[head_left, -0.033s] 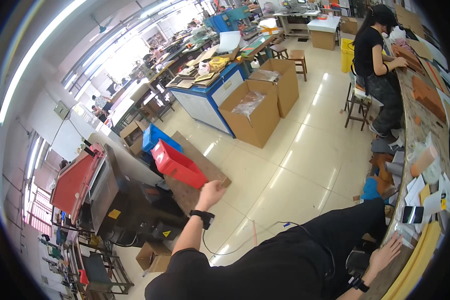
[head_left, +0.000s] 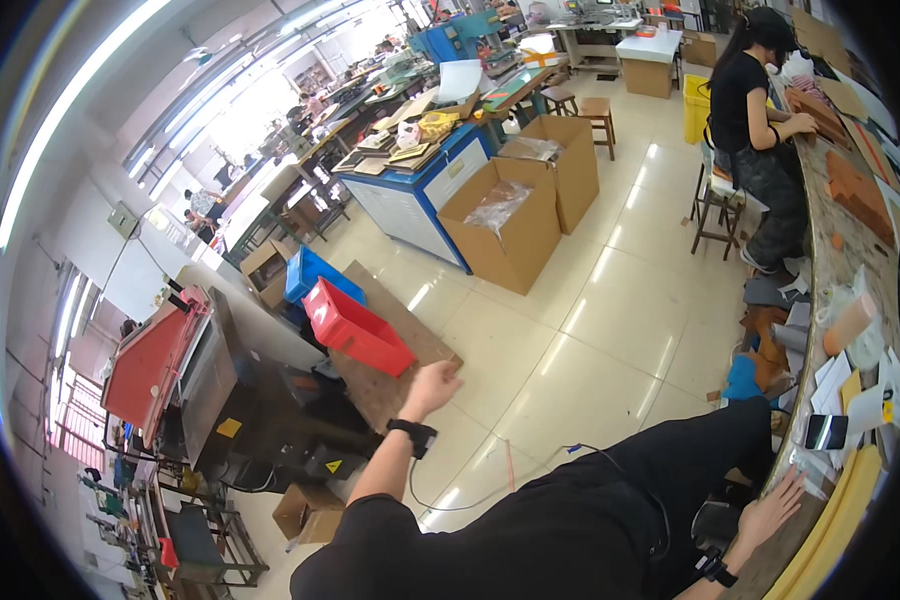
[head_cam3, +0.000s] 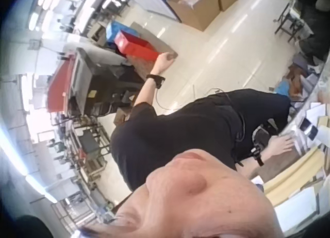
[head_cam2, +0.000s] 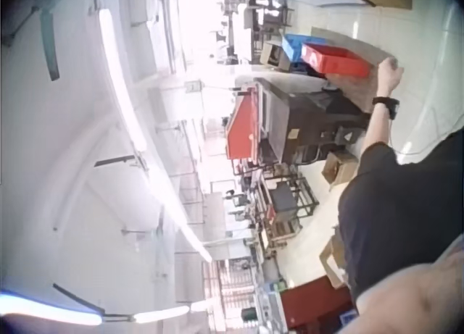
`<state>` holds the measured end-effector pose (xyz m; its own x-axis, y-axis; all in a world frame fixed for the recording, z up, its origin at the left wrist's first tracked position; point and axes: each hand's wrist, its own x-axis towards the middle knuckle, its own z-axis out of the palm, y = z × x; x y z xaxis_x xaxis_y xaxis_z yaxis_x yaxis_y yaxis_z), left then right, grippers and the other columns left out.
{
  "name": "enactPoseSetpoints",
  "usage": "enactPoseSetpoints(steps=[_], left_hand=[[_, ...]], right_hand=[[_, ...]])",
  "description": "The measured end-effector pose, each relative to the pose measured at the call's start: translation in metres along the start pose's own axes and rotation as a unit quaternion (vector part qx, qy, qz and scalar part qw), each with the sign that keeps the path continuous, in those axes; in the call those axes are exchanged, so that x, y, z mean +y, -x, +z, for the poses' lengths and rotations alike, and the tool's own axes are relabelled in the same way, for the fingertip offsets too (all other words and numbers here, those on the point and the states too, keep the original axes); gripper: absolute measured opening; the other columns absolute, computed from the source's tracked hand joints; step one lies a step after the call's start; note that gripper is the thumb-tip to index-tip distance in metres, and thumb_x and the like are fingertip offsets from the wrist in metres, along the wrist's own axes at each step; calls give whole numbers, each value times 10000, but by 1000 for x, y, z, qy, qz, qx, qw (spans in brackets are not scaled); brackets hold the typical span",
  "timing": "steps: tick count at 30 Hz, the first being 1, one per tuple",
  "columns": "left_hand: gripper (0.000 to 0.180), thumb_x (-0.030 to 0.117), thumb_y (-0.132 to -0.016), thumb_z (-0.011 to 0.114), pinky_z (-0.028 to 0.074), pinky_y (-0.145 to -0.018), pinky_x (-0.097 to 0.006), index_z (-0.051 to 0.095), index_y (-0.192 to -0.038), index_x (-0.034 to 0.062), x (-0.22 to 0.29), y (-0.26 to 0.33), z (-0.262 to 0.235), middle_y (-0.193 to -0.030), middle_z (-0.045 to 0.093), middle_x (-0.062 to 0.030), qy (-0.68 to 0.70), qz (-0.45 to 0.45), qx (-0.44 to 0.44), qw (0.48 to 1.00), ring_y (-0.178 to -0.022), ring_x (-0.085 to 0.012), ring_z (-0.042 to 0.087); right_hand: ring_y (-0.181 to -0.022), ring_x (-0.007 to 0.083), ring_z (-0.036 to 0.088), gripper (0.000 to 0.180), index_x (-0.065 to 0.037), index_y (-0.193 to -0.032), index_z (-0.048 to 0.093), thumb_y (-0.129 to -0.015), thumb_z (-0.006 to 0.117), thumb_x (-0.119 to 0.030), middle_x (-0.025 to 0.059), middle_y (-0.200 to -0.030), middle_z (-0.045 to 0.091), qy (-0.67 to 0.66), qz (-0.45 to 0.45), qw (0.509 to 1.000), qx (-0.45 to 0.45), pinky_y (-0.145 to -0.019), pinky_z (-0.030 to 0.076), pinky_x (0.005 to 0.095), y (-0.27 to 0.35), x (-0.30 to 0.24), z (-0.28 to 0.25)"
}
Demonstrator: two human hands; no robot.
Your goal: Measuring and cutting a piece of leather using a paper pattern and utility knife on a workshop table.
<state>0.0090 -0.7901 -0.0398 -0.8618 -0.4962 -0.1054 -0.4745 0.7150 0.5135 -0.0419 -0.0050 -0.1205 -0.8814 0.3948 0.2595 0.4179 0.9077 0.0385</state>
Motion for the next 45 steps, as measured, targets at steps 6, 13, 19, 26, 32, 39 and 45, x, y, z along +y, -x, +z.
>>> enactPoseSetpoints(steps=[6, 13, 19, 26, 32, 39, 45], left_hand=[[759, 423, -1073, 856, 633, -1098, -470, 619, -1677, 29, 126, -8, 136, -1378, 825, -218, 40, 191, -304, 932, -1244, -338, 798], [850, 394, -1091, 861, 637, -1088, -440, 498, -1772, 37, 116, -60, 119, -1359, 850, -162, 108, 173, -318, 926, -1231, -277, 806], [266, 146, -1035, 840, 651, -700, -395, 770, -1247, 1, -70, -157, -88, -985, 837, -117, 277, -105, 137, 945, -795, -247, 800], [792, 198, -1100, 799, 558, -566, -354, 343, -1744, 138, -138, -153, -373, -1003, 744, -79, 401, -112, 388, 822, -749, -200, 728], [1247, 158, -1068, 842, 601, -696, -339, -81, -1905, 122, -54, -139, -398, -1117, 812, -139, 323, -96, 447, 828, -806, -180, 757], [1113, 79, -1092, 818, 572, -721, -287, 52, -1896, 12, 118, -99, -326, -980, 791, -82, 312, 112, 395, 857, -781, -122, 697], [1108, -6, -1089, 786, 546, -756, -275, 67, -1923, 116, 305, -6, -242, -930, 719, -35, 224, 372, 361, 826, -793, -103, 643]], right_hand=[[-1809, 392, 268, 1208, -216, -1922, 191, -900, 769, 68, 69, -2002, 192, -7, -7, 1000, -1, -1450, 273, 618, 5, 7, -1], [-1810, 387, 267, 1230, -210, -1927, 176, -894, 787, 57, 74, -2001, 193, 5, 0, 999, -35, -1453, 272, 602, 7, 7, -5], [-1802, 391, 285, 1255, -188, -1925, 174, -878, 826, 41, 93, -1996, 203, 7, -13, 1000, -26, -1453, 273, 590, 7, 7, -8], [-1795, 400, 295, 1239, -165, -1917, 191, -879, 836, 37, 114, -1989, 213, 15, -11, 998, -56, -1448, 277, 589, 9, -1, -23], [-1715, 447, 426, 1064, -111, -1879, 317, -939, 799, -242, 165, -1928, 365, 118, -58, 990, -57, -1366, 386, 642, 9, -12, -49], [-1669, 439, 511, 985, -84, -1854, 387, -989, 750, -385, 216, -1868, 464, 171, -88, 980, -51, -1326, 443, 660, 7, -23, -71], [-1662, 432, 523, 1003, -79, -1852, 393, -970, 756, -389, 213, -1860, 479, 164, -87, 982, -39, -1325, 451, 650, 9, -21, -68]])
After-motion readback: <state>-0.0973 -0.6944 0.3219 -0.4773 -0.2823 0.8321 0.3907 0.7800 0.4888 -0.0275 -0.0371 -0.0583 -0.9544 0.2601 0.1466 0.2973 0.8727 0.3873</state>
